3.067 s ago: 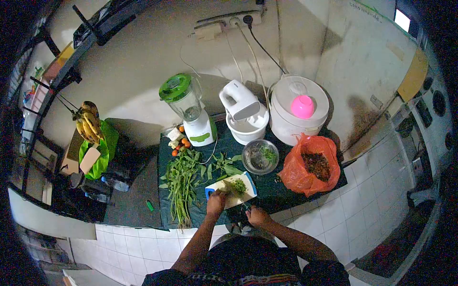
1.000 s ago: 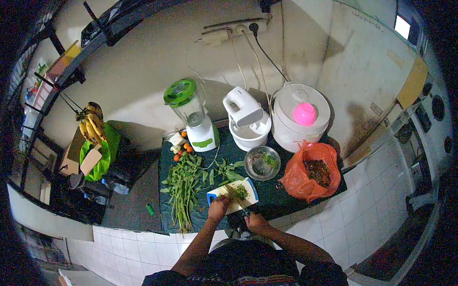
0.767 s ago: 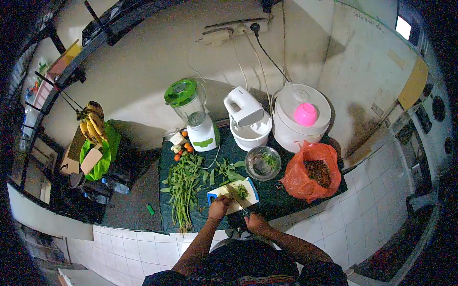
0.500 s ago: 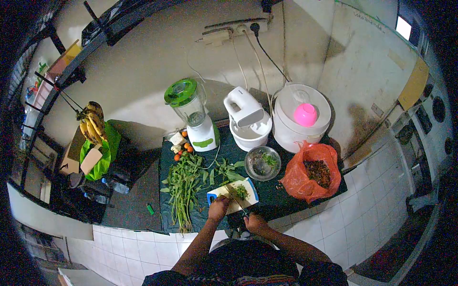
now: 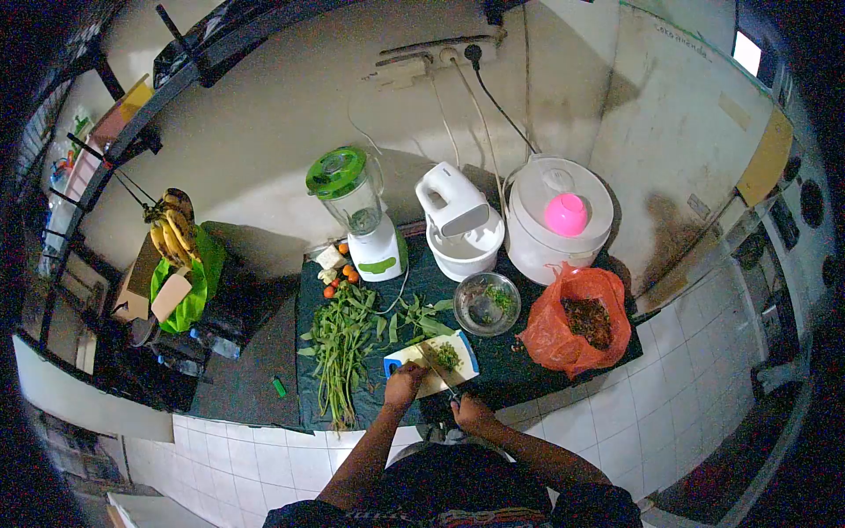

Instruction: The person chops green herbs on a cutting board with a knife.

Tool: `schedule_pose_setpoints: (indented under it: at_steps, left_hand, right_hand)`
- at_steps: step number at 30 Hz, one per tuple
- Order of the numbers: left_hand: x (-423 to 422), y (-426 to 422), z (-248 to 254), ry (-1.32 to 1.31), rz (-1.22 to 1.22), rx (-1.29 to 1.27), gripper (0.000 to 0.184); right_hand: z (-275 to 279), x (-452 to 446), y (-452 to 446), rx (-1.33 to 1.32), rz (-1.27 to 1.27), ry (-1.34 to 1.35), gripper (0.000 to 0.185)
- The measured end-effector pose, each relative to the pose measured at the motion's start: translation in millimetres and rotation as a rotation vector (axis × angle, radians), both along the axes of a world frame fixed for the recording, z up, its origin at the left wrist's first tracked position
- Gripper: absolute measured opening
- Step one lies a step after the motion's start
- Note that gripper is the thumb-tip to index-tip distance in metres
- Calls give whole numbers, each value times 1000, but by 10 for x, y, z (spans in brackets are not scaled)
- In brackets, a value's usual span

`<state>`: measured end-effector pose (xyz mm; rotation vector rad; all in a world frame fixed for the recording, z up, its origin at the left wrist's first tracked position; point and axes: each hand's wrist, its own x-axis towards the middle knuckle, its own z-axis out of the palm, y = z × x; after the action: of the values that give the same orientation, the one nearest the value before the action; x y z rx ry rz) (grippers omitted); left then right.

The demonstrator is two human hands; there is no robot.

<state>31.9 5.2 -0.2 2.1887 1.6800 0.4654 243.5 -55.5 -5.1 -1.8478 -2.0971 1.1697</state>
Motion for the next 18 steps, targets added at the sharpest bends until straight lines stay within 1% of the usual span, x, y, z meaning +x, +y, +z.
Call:
schedule_pose_setpoints:
  at_steps: [6,8,11,13,16,18]
  left_hand:
    - [-18,26,-68,3,-9,-10,22]
    - [-17,22,-60,1,-9,-12,23]
    - [-4,7,-13,-2,-8,-28,26]
    - [-8,1,-44,-2,-5,-37,27]
    - [0,-1,-9,13,-20,18,28]
    - [15,-23,36,66,8,-1,27]
  right_hand:
    - [-63,-11,-13,10,-27,-19,42]
    - [-111,8,-33,92,11,8,40]
    - [-113,6,-49,149,4,27,38]
    - [-98,-5,-46,116,-17,27,39]
    - [-62,-6,-34,77,-32,29,39]
    - [-56,-20,-46,71,-26,31,40]
